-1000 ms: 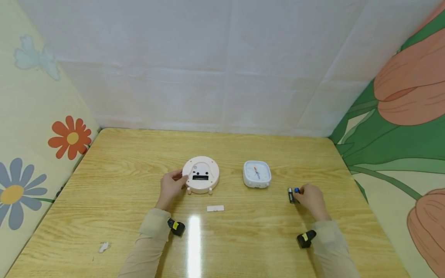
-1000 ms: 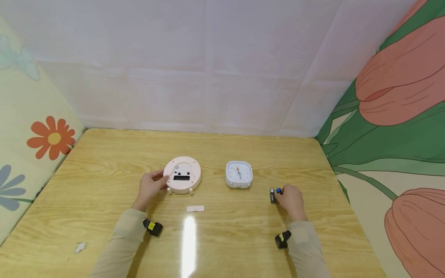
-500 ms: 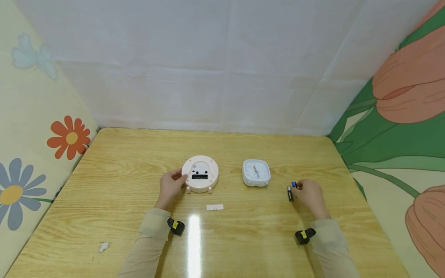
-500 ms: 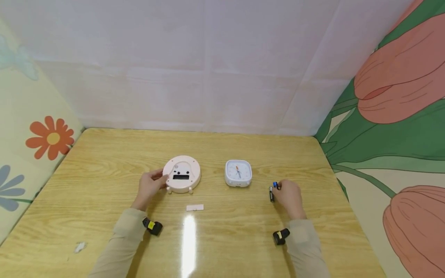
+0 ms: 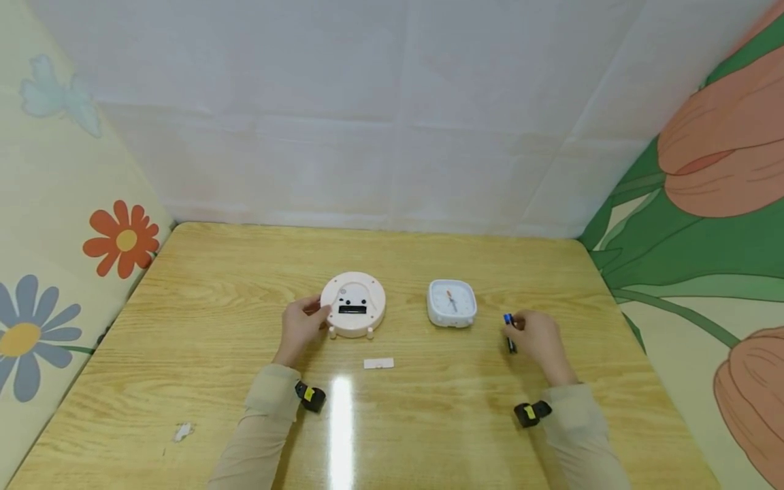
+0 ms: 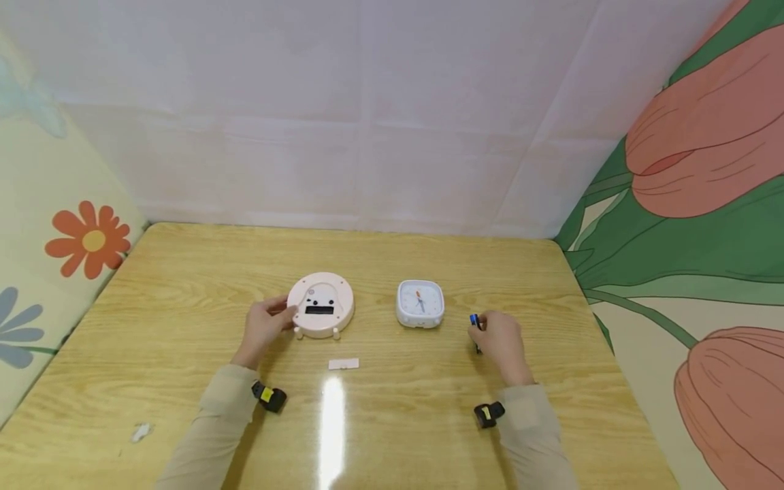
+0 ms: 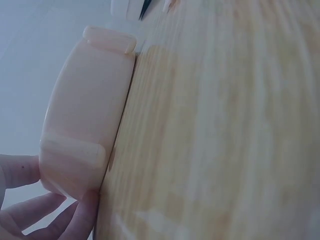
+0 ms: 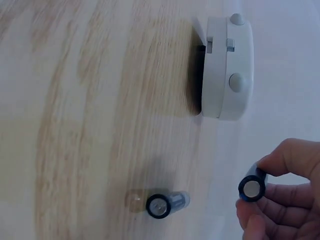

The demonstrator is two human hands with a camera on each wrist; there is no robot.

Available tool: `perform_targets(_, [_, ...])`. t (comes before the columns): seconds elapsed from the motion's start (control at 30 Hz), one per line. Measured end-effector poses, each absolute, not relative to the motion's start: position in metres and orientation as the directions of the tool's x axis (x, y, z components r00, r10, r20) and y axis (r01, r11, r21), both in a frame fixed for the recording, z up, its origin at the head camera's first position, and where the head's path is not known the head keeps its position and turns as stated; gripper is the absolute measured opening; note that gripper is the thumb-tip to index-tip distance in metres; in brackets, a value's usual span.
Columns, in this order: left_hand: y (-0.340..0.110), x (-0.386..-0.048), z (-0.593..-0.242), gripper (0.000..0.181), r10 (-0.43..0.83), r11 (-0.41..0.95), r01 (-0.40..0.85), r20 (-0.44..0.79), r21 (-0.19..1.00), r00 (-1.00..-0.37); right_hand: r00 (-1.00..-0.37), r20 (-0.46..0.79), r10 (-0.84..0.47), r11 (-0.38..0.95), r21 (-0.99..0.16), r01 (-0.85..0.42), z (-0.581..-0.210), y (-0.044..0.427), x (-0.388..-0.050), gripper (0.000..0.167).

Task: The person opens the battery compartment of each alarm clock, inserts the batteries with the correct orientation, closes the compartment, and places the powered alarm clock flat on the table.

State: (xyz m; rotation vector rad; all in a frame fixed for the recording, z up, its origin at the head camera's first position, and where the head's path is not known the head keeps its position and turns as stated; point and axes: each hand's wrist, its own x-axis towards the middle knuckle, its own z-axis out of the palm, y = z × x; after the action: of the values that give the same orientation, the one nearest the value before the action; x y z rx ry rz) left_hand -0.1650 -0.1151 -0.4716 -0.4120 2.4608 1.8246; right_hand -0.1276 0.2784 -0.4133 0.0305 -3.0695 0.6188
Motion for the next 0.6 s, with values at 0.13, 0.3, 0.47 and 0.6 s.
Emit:
perform_targets(0.13, [-0.115,-0.165,-0.472,0.038,-0.186,0.267,-0.234,-0.188,0.935,-0.964,-0.997,0.043,-0.057,0.923,-0.379,-0.069,-0.409,0.271,-0.128,0.025])
perform_targets(0.3, [-0.114,-0.164,-0.471,0.038,-0.189,0.27,-0.226,-0.178,0.936,-0.966,-0.996,0.042,-0.075,0.915,-0.395,-0.085,-0.406,0.262,-0.129,0.024])
perform_targets(0.47, [-0.114,-0.165,-0.471,0.038,-0.185,0.269,-0.238,-0.193,0.933,-0.964,-0.996,0.033,-0.087,0.908,-0.409,-0.093,-0.406,0.256,-0.131,0.025])
perform_targets(0.6, [-0.114,-0.165,-0.472,0.037,-0.187,0.269,-0.238,-0.192,0.933,-0.963,-0.993,0.047,-0.105,0.911,-0.397,-0.115,-0.405,0.252,-0.132,0.024])
